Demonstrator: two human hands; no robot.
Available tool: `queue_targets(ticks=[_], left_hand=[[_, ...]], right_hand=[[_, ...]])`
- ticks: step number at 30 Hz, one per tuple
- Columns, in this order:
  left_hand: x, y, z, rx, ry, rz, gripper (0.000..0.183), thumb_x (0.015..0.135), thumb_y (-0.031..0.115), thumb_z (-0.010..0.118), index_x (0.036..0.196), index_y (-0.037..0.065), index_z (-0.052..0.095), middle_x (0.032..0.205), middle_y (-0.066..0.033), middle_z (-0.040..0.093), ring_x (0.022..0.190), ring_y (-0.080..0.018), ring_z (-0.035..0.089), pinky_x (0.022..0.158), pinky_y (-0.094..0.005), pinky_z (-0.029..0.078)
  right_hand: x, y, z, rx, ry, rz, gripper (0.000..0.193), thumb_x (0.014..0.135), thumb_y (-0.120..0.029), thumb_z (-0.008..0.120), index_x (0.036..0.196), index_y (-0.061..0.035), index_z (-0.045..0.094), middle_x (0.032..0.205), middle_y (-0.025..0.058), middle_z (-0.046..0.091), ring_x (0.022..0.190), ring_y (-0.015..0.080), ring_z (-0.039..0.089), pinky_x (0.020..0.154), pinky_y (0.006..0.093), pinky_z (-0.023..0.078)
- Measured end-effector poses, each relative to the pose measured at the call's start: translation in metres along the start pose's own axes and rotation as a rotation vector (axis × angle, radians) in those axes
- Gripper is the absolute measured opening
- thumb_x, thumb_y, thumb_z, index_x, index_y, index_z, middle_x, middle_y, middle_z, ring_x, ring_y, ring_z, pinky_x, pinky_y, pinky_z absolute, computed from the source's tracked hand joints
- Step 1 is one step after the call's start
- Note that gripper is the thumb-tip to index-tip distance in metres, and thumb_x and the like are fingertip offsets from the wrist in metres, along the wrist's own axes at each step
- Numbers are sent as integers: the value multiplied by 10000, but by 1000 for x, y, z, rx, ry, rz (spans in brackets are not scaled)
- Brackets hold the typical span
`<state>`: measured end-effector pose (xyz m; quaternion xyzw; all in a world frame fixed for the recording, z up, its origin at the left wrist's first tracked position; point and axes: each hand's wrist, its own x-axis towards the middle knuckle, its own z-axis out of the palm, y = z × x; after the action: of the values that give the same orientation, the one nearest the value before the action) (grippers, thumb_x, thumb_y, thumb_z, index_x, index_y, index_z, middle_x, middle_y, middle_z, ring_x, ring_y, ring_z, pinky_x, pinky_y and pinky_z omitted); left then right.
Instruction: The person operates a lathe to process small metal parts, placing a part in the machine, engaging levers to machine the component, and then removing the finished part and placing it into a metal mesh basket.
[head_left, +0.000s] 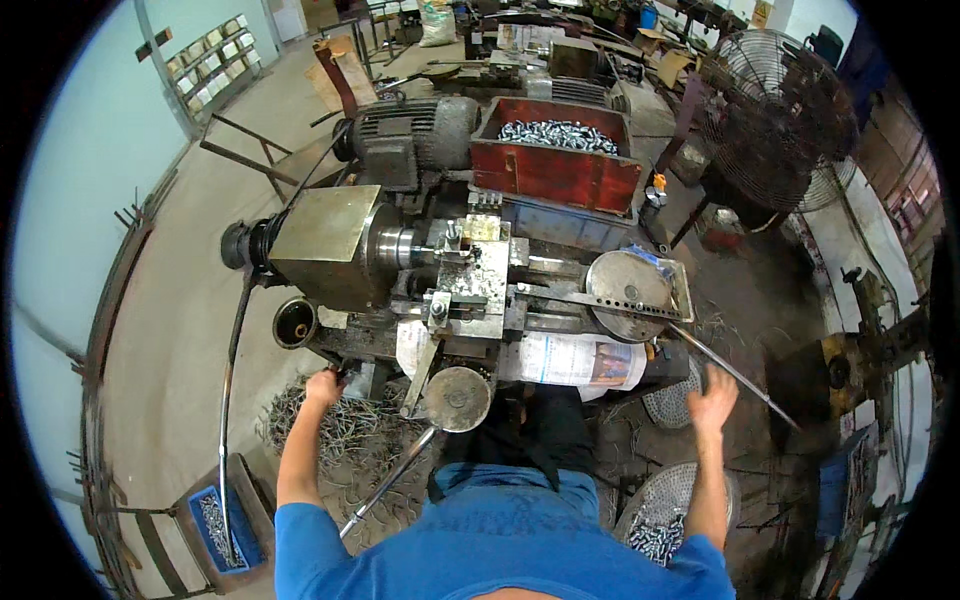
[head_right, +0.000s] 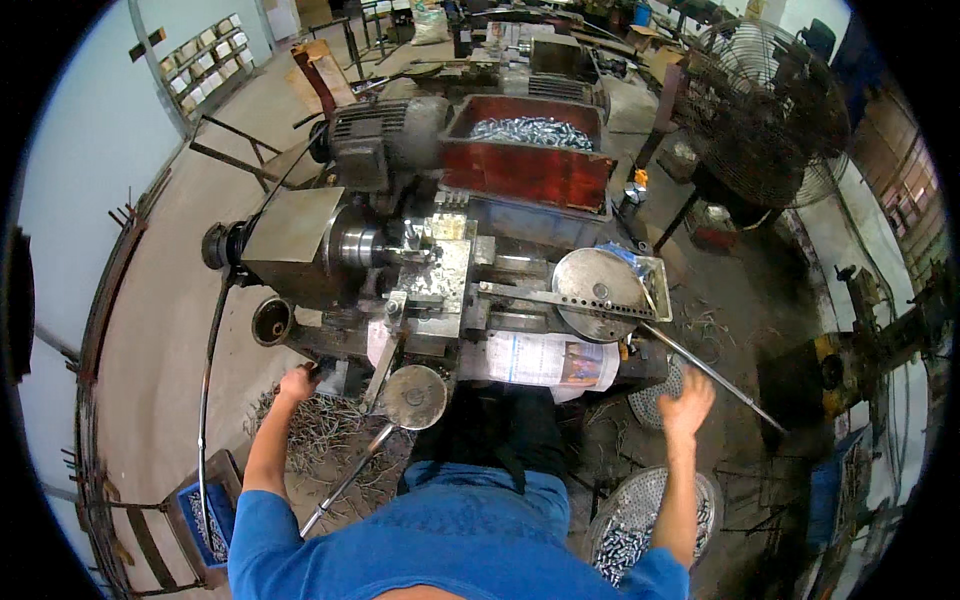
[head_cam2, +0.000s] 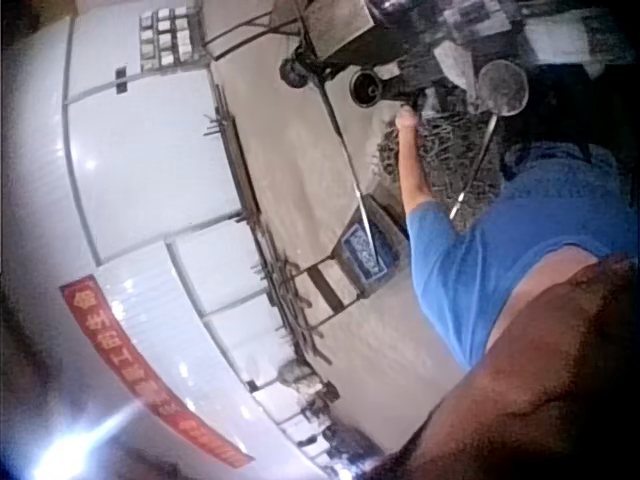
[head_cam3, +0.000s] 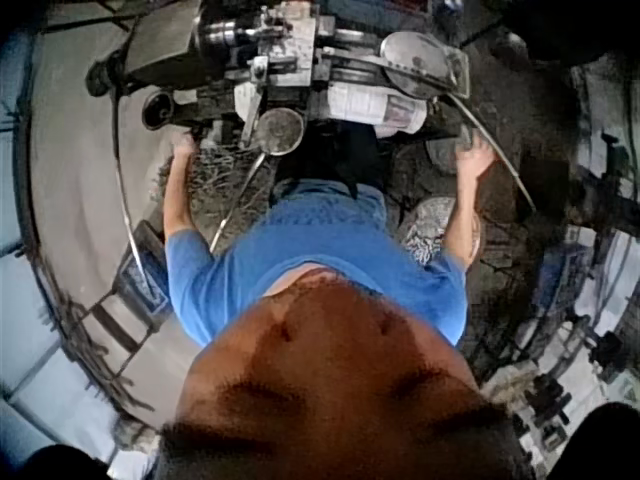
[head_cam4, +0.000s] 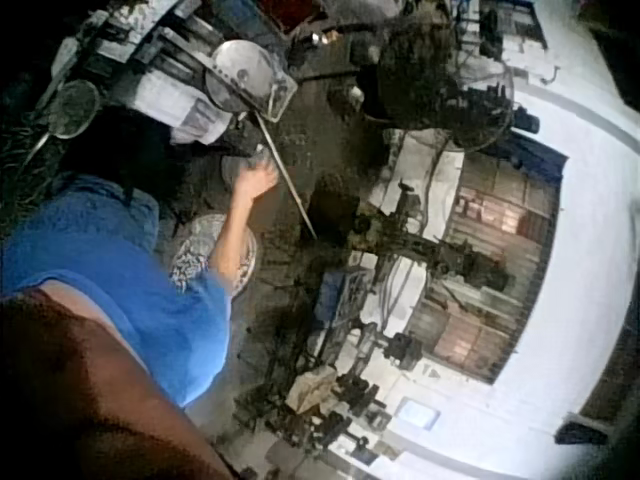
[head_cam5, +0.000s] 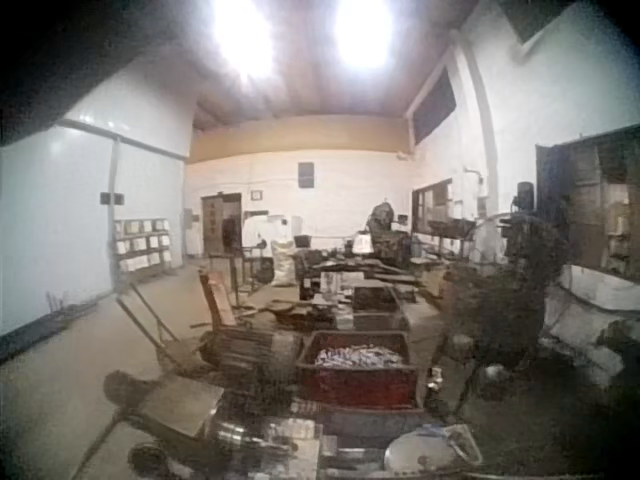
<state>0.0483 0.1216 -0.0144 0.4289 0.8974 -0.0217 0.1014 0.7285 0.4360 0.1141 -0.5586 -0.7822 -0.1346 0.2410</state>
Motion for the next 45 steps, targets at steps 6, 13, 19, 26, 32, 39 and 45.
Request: queue_targets(ticks=[6,13,19,26,32,39,45], left_hand=[[4,39,80,-186,227,-508,475,822,489,529,856,21,601,824,-215,635,773,-369,634,663,-461,503],[6,6,30,77,-114,-19,439,789,449,560,937,36,544,846,-173,638,802,-342,630,672,-429,506],[0,-17,24,-3,-90,-6,415,750,459,614,902,73,612,881,-156,646,874,-327,622,750,-443,490],[-73,-68,-178,-405,455,-166,311,809,291,563,1031,83,627,861,-162,655,778,-312,642,691,-390,498],[-169,-204,-99,-587,273,-742,396,859,422,479,884,59,634,773,-181,636,759,-356,614,672,-436,475],[-177,-17,-123,-234,441,-663,482,727,487,635,840,19,608,786,-224,630,781,-406,608,694,-479,468],[-183,-35,-122,-380,382,-551,443,668,394,679,832,-9,600,795,-230,623,790,-403,603,695,-455,476]], right_hand=[[-81,-29,13,278,-211,101,364,538,-164,586,865,-21,656,904,148,628,876,336,547,828,417,420],[8,-91,-15,411,-159,-98,350,561,-125,590,884,-3,645,905,153,633,853,333,570,779,408,451],[128,-239,-53,688,-167,-525,366,555,-144,613,895,-10,639,885,145,626,843,320,561,762,396,459],[175,-421,-15,496,-125,-992,257,545,-180,613,745,-30,673,859,116,617,921,291,532,839,364,421],[168,-480,7,248,-324,-1053,224,540,-209,632,685,-43,675,807,145,643,893,299,555,866,358,402],[178,-473,25,243,-407,-1011,211,540,-180,653,712,-64,688,824,141,654,927,299,552,849,342,438],[174,-462,7,210,-249,-1068,236,569,-213,648,722,-38,688,830,161,648,920,326,549,917,363,382]])
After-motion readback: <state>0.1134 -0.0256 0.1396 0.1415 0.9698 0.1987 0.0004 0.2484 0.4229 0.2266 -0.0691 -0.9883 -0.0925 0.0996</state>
